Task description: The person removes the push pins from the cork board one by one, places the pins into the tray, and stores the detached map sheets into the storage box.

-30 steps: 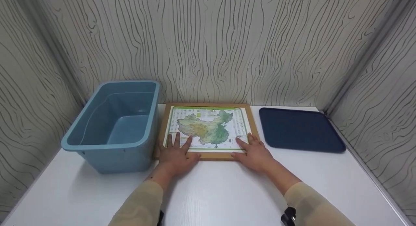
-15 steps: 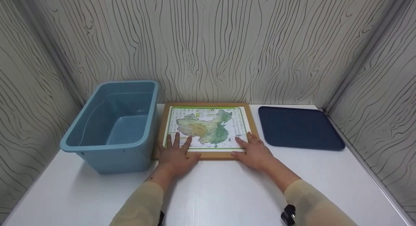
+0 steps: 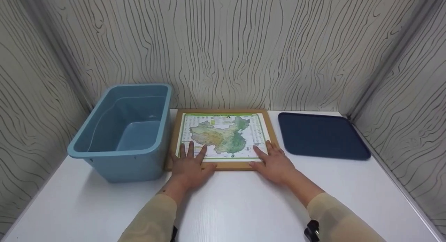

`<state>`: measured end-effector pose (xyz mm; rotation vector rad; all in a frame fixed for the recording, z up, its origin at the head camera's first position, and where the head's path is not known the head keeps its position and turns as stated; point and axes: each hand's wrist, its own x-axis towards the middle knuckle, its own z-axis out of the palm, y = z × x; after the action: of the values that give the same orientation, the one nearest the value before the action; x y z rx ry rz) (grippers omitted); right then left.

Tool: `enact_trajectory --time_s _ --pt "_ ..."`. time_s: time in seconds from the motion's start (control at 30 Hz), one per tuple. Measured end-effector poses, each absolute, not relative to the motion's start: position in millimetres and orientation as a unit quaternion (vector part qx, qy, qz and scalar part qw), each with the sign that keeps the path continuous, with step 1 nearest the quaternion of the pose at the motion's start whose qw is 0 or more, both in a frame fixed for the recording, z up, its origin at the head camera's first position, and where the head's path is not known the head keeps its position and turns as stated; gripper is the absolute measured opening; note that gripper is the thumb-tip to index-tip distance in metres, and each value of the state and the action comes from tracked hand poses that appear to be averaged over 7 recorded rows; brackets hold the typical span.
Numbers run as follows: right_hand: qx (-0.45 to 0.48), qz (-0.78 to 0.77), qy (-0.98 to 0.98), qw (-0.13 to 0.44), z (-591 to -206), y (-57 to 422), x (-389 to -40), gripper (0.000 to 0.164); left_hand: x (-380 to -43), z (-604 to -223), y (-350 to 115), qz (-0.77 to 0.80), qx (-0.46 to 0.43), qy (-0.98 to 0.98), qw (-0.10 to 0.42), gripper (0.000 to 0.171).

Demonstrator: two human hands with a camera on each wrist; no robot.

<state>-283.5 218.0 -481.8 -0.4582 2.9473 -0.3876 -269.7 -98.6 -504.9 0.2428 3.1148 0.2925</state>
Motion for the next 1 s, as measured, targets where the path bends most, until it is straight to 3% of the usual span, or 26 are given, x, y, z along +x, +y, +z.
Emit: enact_trajectory --time_s 1.0 --pt "-0.137 -0.14 0.979 0.062 -481.7 213.4 -282.3 0.078 -273.2 -496.1 -102.8 0.072 0.082 0.994 0.01 0.087"
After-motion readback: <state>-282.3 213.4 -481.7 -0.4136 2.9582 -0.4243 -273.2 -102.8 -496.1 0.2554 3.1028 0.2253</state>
